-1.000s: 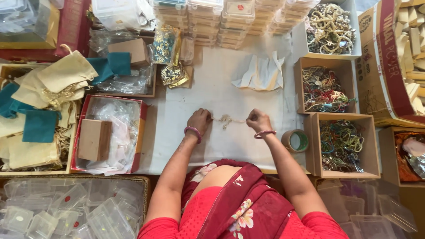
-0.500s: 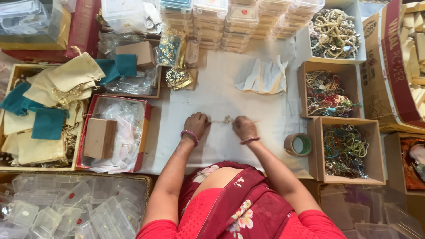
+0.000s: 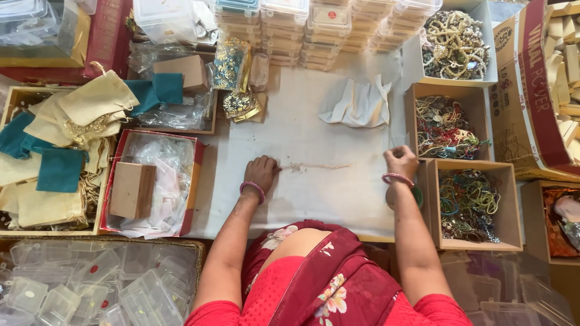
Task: The person packs small items of jewelry and beads into plastic containers and small bags, wiping down surfaces and organizing materials on a large table.
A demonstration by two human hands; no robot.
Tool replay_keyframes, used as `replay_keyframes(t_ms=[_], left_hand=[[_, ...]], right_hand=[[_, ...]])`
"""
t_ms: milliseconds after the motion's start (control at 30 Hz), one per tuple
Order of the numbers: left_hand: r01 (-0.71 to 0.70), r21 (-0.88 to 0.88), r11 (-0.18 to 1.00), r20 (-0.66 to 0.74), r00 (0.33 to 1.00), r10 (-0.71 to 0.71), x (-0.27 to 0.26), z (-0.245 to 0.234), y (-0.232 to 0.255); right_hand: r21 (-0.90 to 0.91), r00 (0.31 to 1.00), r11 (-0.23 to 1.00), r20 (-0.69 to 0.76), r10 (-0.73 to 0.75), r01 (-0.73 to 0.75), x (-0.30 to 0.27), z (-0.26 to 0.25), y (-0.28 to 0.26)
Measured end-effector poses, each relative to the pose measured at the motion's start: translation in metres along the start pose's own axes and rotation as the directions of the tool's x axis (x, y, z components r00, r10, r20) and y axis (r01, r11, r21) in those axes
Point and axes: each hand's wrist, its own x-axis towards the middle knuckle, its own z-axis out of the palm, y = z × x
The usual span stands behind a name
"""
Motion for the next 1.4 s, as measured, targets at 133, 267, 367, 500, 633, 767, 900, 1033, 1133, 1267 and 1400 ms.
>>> replay_keyframes(t_ms=[133, 267, 367, 500, 633, 767, 900, 1033, 1133, 1267, 1400], left_hand=[[0.022, -0.013, 1.0, -0.01, 1.0, -0.022, -0.001, -0.012, 0.01], [-0.009, -0.019, 1.0, -0.062, 0.998, 0.008, -0.005, -0.012, 0.01], [-0.026, -0.028, 0.999, -0.125, 0.992, 0.023, -0.01, -0.002, 0.001], [-0.021, -0.093, 0.995, -0.201, 0.98, 0.002, -0.011, 0.013, -0.006], [-0.049, -0.073, 0.996, -0.235, 0.971, 0.031, -0.008, 0.005, -0.001], [-0.092, -0.045, 0.995, -0.269, 0.96, 0.076, -0.009, -0.012, 0.009], [-0.12, -0.137, 0.983, -0.339, 0.939, 0.068, -0.008, -0.014, 0.015], [-0.18, -0.345, 0.921, -0.281, 0.956, 0.082, 0.006, -0.035, 0.043], [-0.197, -0.361, 0.912, -0.315, 0.946, 0.079, 0.014, -0.044, 0.043], [-0.112, -0.359, 0.927, -0.312, 0.95, -0.006, 0.012, -0.05, 0.022], [-0.059, -0.303, 0.951, -0.309, 0.95, -0.039, 0.01, -0.048, 0.004]], right_hand=[[0.161, 0.996, 0.984, 0.066, 0.068, -0.077, -0.002, 0.006, -0.007], [0.532, 0.934, 0.821, 0.358, 0.005, -0.209, -0.017, 0.042, -0.023], [0.688, 0.913, 0.665, 0.408, -0.025, -0.289, -0.019, 0.049, -0.049], [0.871, 0.957, 0.443, 0.276, -0.084, -0.212, 0.007, 0.011, -0.071], [0.79, 0.999, 0.612, -0.049, 0.009, 0.034, 0.034, -0.05, -0.089], [0.385, 0.905, 0.847, -0.361, -0.227, 0.366, 0.036, -0.04, -0.082], [0.155, 0.82, 0.847, 0.215, -0.531, 0.508, -0.024, 0.058, -0.085], [0.39, 0.524, 0.697, 0.464, -0.714, 0.602, -0.101, 0.118, -0.118], [0.437, 0.459, 0.785, 0.642, -0.614, 0.439, -0.105, 0.127, -0.121], [0.21, 0.37, 0.943, 0.881, -0.297, 0.257, -0.074, 0.108, -0.106], [0.148, 0.4, 0.96, 0.886, -0.236, 0.239, -0.042, 0.076, -0.071]])
